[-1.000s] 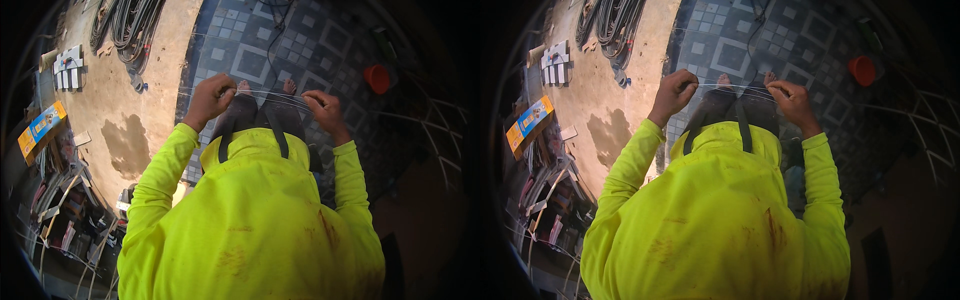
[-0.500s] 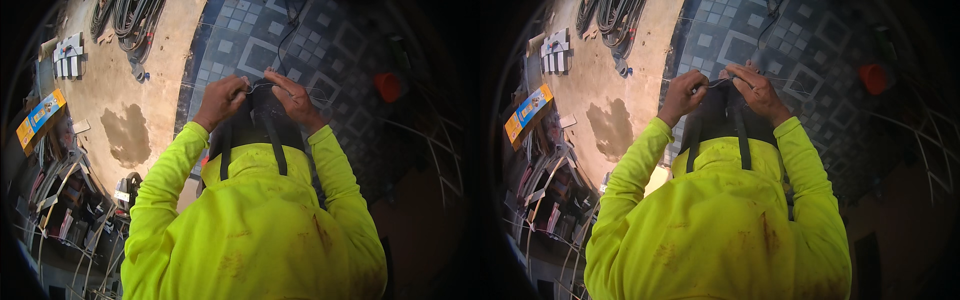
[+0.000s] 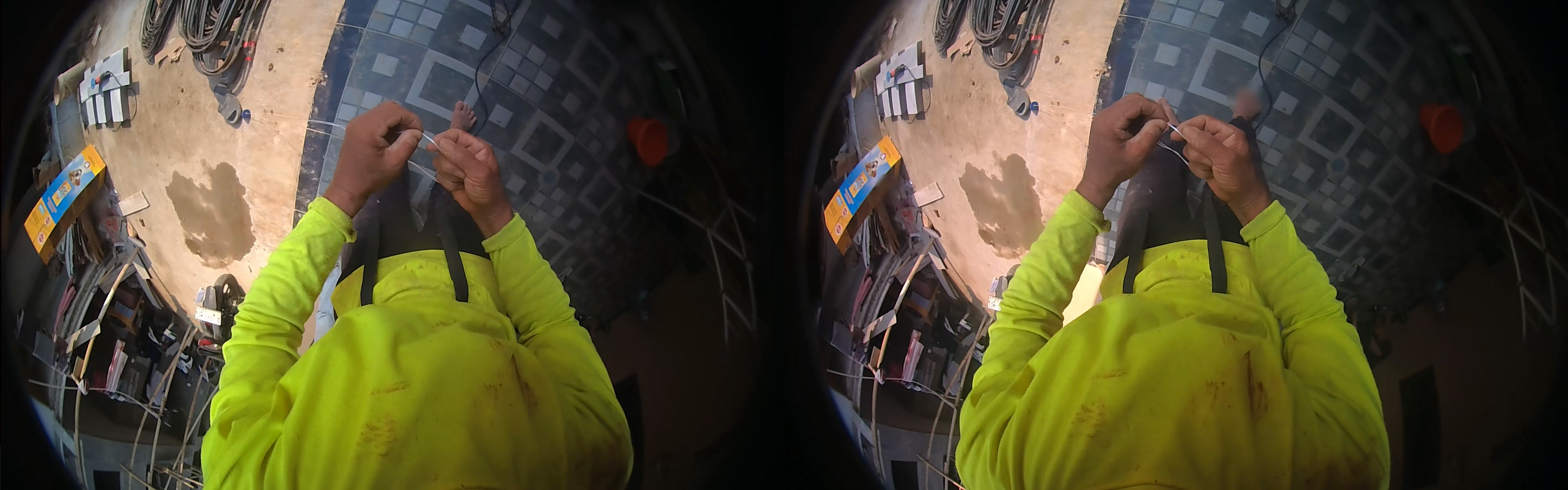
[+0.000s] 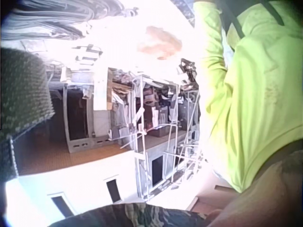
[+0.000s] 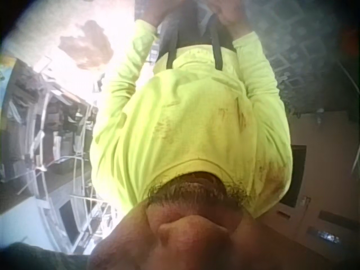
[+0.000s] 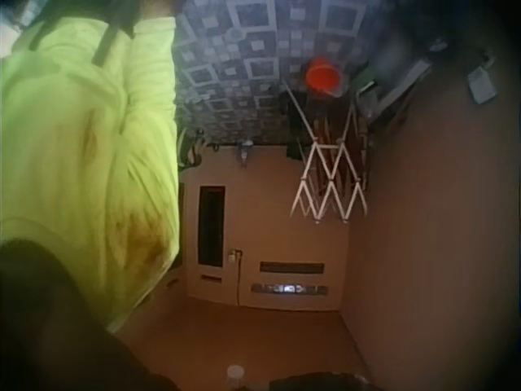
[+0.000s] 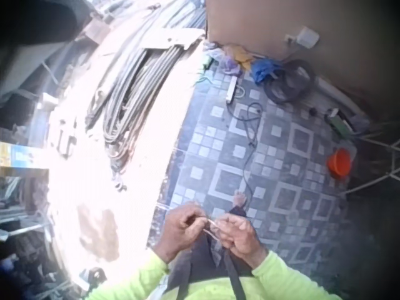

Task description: The person prepares an electrical wire by stripping the insulation, twisting the inner filaments, and inserting the wire into a small blue electronic component. They use pliers to secure the connection.

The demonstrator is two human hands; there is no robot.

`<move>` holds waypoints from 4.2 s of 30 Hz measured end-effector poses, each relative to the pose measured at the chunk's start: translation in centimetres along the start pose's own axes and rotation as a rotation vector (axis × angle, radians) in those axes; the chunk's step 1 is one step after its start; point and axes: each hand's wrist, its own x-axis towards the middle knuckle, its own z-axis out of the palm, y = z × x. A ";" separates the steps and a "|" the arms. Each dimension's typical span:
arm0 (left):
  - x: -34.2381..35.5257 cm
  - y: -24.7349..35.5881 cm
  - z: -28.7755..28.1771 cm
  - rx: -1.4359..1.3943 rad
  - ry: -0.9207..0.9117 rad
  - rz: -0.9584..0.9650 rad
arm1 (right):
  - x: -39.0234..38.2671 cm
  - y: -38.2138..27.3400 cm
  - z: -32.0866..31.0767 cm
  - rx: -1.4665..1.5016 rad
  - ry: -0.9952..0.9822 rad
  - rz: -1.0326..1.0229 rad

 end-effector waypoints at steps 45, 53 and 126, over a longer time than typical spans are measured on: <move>-3.4 -0.1 -3.6 -0.587 0.197 -0.903 | 5.4 1.2 3.7 -1.295 -0.006 -0.758; -5.0 -0.4 -2.8 -0.713 0.277 -0.868 | 5.4 1.7 4.8 -1.352 0.148 -0.921; -5.2 -2.3 1.4 -0.546 0.509 -0.957 | 4.0 3.8 2.2 0.175 0.109 -0.194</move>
